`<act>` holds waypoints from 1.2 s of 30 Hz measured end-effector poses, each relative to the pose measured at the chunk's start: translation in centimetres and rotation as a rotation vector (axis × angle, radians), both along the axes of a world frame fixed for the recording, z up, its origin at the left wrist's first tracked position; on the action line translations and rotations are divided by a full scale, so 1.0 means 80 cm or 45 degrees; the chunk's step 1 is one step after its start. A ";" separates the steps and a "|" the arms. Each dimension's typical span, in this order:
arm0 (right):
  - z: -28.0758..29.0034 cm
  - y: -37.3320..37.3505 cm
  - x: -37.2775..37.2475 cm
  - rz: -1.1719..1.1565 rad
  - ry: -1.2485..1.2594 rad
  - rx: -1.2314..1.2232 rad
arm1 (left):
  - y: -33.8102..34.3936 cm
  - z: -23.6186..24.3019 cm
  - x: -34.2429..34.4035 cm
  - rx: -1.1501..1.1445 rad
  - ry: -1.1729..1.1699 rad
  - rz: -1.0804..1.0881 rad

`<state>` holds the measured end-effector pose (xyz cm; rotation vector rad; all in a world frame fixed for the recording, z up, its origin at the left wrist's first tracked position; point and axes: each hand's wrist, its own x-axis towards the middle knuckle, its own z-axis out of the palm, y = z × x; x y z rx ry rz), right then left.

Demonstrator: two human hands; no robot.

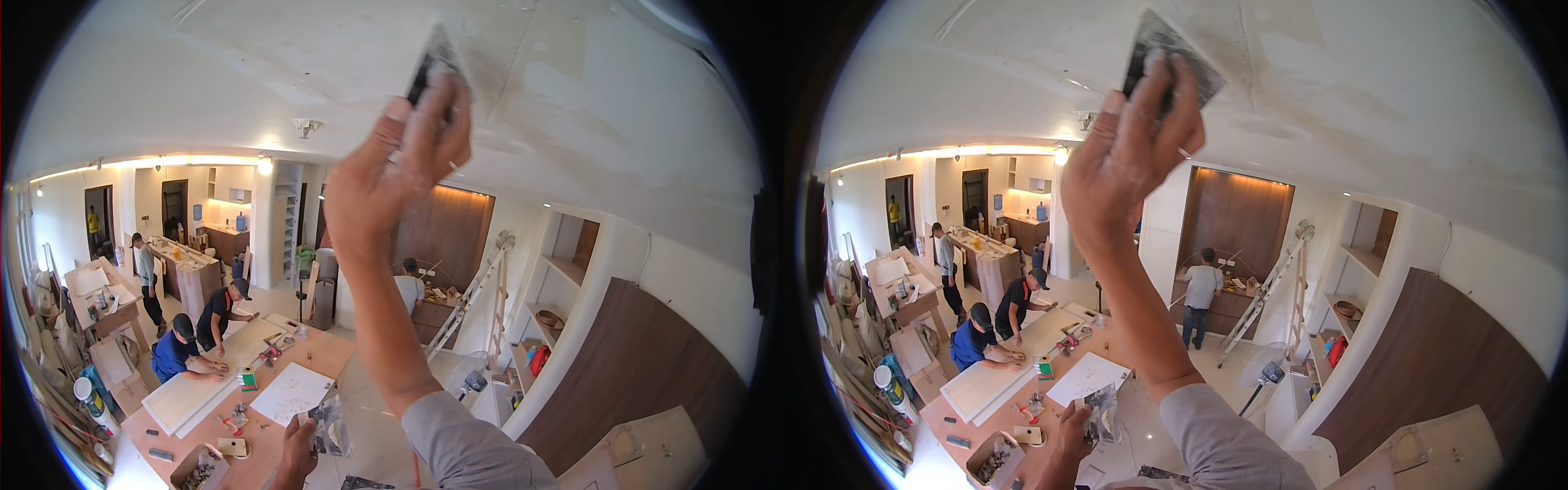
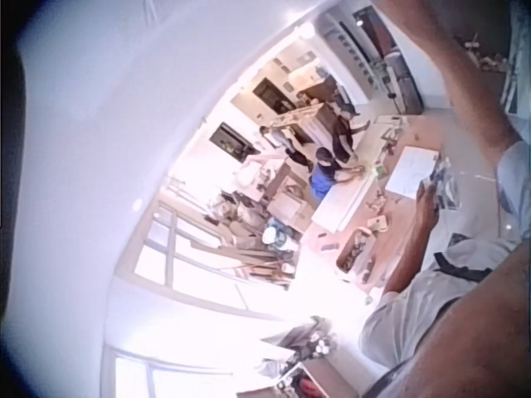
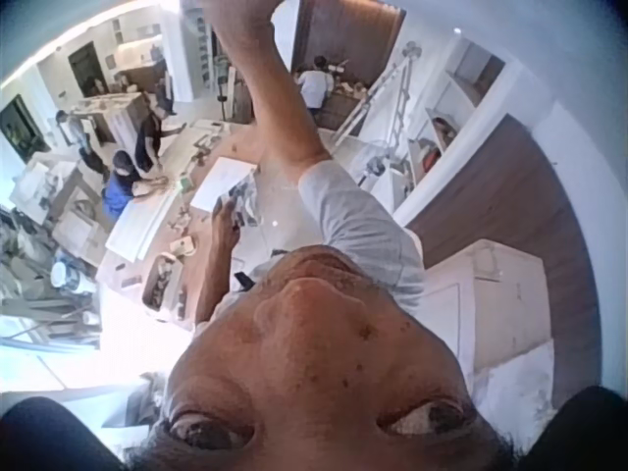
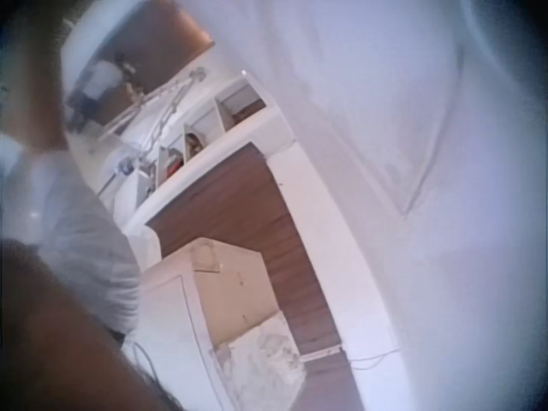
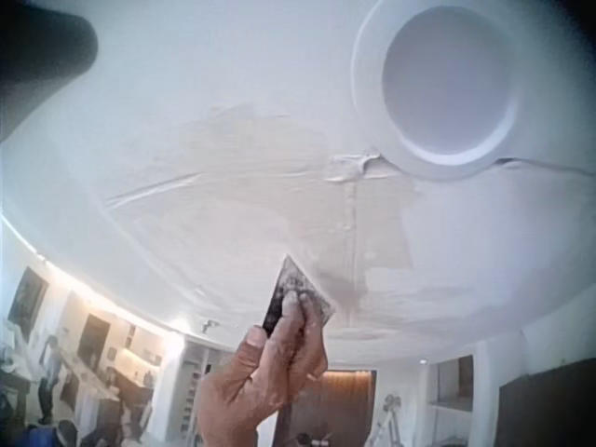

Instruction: The person applies white plaster to a ceiling section using a putty knife while holding a second knife with additional plaster.

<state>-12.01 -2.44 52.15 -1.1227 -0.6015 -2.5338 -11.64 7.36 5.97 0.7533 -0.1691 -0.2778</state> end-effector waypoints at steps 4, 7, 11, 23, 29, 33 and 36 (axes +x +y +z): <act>0.021 -0.008 -0.037 0.211 -0.457 -0.009 | -0.003 0.005 -0.002 0.027 0.041 -0.026; 0.030 0.008 -0.045 0.116 -0.399 -0.009 | -0.005 -0.002 0.000 0.091 0.007 -0.060; 0.034 0.032 -0.037 -0.032 -0.277 -0.008 | -0.004 0.005 -0.004 0.011 -0.007 -0.057; -0.018 -0.067 -0.005 -0.339 -0.042 0.025 | 0.004 0.010 -0.004 0.022 0.010 -0.083; 0.002 -0.086 -0.017 -0.330 -0.270 0.037 | 0.000 0.005 -0.001 0.021 0.019 -0.160; -0.012 -0.096 -0.011 -0.368 -0.252 0.029 | -0.001 0.016 -0.007 0.002 0.002 -0.170; -0.050 -0.110 -0.012 -0.030 0.009 -0.003 | -0.006 0.018 0.001 0.013 -0.052 -0.150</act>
